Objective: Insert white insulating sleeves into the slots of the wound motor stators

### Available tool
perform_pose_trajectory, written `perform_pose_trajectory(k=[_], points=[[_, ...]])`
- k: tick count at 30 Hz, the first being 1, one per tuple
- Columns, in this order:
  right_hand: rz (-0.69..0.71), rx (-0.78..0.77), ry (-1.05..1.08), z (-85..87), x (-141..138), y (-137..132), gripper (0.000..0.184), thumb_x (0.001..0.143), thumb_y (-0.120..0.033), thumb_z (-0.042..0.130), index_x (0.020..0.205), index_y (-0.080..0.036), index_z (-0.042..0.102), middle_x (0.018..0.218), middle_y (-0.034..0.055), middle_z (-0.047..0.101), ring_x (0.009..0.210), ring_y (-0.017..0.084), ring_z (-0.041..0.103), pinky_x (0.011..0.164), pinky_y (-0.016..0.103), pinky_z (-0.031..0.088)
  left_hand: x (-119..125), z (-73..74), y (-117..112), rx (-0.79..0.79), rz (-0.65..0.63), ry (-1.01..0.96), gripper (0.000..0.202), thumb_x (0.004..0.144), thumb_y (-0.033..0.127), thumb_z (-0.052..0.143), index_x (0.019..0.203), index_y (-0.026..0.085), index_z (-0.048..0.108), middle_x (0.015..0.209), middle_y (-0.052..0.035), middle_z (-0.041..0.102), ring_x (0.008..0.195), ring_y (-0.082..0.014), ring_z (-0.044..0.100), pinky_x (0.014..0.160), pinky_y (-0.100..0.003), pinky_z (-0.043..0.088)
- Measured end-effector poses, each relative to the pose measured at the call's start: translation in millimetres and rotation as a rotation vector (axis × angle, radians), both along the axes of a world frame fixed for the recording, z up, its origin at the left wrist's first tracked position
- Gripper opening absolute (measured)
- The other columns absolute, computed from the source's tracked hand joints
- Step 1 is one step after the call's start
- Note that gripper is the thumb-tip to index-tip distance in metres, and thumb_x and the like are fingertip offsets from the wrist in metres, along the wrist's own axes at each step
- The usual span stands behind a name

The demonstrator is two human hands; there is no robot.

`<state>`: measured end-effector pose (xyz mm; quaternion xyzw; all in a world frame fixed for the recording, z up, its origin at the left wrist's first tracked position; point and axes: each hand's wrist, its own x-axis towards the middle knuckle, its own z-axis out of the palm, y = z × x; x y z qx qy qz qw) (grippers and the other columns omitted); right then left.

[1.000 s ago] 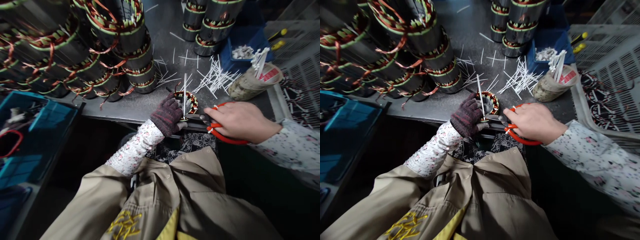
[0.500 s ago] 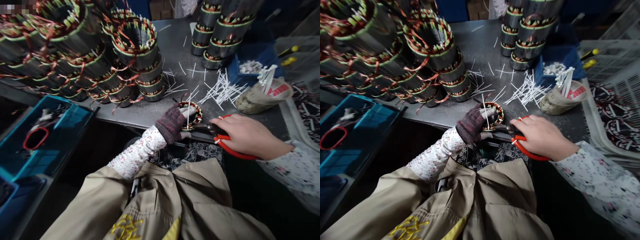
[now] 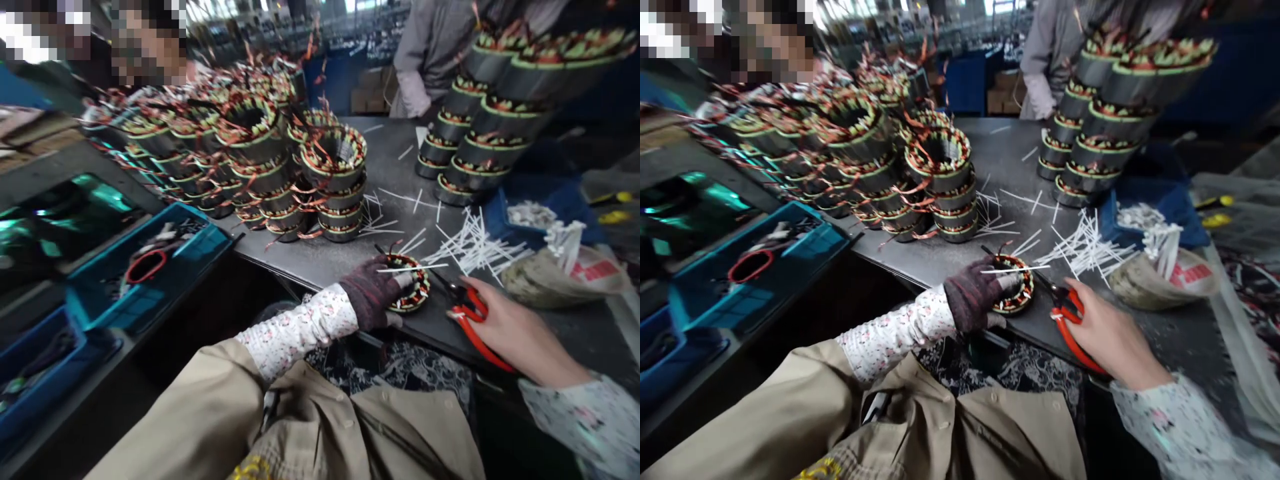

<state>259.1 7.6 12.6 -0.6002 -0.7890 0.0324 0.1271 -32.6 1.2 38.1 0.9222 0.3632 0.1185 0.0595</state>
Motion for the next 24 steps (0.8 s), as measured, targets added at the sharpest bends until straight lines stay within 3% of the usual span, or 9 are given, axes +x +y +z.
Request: perform_pose_trajectory(k=[2, 5, 9, 13, 16, 18, 21, 23, 24], points=[[-0.015, 0.016, 0.036, -15.5, 10, 7, 0.06, 0.088, -0.049, 0.055, 0.137, -0.015, 0.057, 0.107, 0.0184, 0.075, 0.086, 0.031, 0.07, 0.069, 0.038, 0.049, 6, 9.9, 0, 0.021, 0.003, 0.153, 0.088, 0.08, 0.05, 0.076, 0.151, 0.011, 0.043, 0.143, -0.0173, 0.062, 0.133, -0.0334, 0.058, 0.127, -0.05, 0.028], [0.097, 0.206, 0.008, -34.4, 17, 10, 0.057, 0.091, -0.047, 0.044, 0.132, -0.01, 0.059, 0.114, 0.0215, 0.071, 0.094, 0.033, 0.068, 0.081, 0.044, 0.052, 15, 17.8, 1, 0.045, 0.001, 0.284, 0.081, 0.08, 0.047, 0.075, 0.147, 0.008, 0.05, 0.125, -0.017, 0.072, 0.118, -0.0319, 0.067, 0.124, -0.049, 0.032], [0.134, 0.494, 0.006, -47.4, 8, 3, 0.049, 0.098, -0.046, 0.037, 0.114, -0.01, 0.066, 0.114, 0.021, 0.069, 0.098, 0.035, 0.066, 0.085, 0.048, 0.052, 13, 8.9, 2, 0.01, -0.014, 0.173, 0.075, 0.083, 0.055, 0.072, 0.138, 0.006, 0.06, 0.106, -0.016, 0.077, 0.119, -0.032, 0.066, 0.123, -0.048, 0.036], [0.134, 0.648, 0.041, -51.1, -1, 2, 0.049, 0.101, -0.047, 0.036, 0.104, -0.009, 0.068, 0.109, 0.0215, 0.07, 0.098, 0.036, 0.067, 0.083, 0.05, 0.053, 5, -0.4, -2, -0.288, 0.17, -0.398, 0.051, 0.07, 0.053, 0.084, 0.105, 0.018, 0.077, 0.093, -0.0099, 0.078, 0.115, -0.0344, 0.069, 0.123, -0.05, 0.038], [0.174, 0.685, 0.031, -53.3, 1, 5, 0.05, 0.102, -0.047, 0.035, 0.103, -0.01, 0.068, 0.108, 0.0203, 0.069, 0.095, 0.035, 0.067, 0.081, 0.049, 0.054, 3, 9.0, -11, -0.498, 0.296, -0.841, 0.056, 0.085, 0.065, 0.065, 0.115, 0.019, 0.074, 0.092, -0.0084, 0.078, 0.095, -0.0291, 0.075, 0.098, -0.046, 0.059], [0.188, 0.696, 0.027, -55.9, 3, 7, 0.051, 0.102, -0.048, 0.034, 0.102, -0.01, 0.068, 0.108, 0.0198, 0.069, 0.094, 0.035, 0.067, 0.079, 0.048, 0.054, 4, 25.3, -17, -0.54, 0.329, -1.005, 0.062, 0.094, 0.067, 0.047, 0.124, 0.017, 0.07, 0.094, -0.0107, 0.078, 0.083, -0.0258, 0.076, 0.08, -0.042, 0.064], [0.191, 0.691, 0.035, -60.2, 6, 8, 0.051, 0.102, -0.048, 0.033, 0.102, -0.01, 0.067, 0.107, 0.0199, 0.069, 0.096, 0.035, 0.066, 0.079, 0.048, 0.054, 5, 67.2, -16, -0.531, 0.332, -1.408, 0.057, 0.085, 0.063, 0.066, 0.117, 0.017, 0.072, 0.095, -0.0098, 0.078, 0.082, -0.0261, 0.077, 0.075, -0.039, 0.064], [0.183, 0.675, 0.045, -61.8, 6, 8, 0.049, 0.101, -0.047, 0.034, 0.103, -0.01, 0.067, 0.107, 0.0199, 0.069, 0.097, 0.035, 0.066, 0.081, 0.048, 0.054, -1, 106.7, -3, -0.357, 0.281, -1.565, 0.048, 0.075, 0.055, 0.08, 0.108, 0.021, 0.075, 0.097, -0.0052, 0.079, 0.085, -0.0232, 0.076, 0.076, -0.035, 0.064], [0.178, 0.665, 0.052, -62.2, 6, 7, 0.048, 0.101, -0.046, 0.035, 0.103, -0.01, 0.067, 0.107, 0.0198, 0.069, 0.097, 0.034, 0.066, 0.081, 0.048, 0.054, -7, 129.0, 7, -0.237, 0.245, -1.54, 0.047, 0.073, 0.055, 0.082, 0.106, 0.022, 0.075, 0.1, -0.0038, 0.078, 0.088, -0.0221, 0.075, 0.079, -0.035, 0.063]])
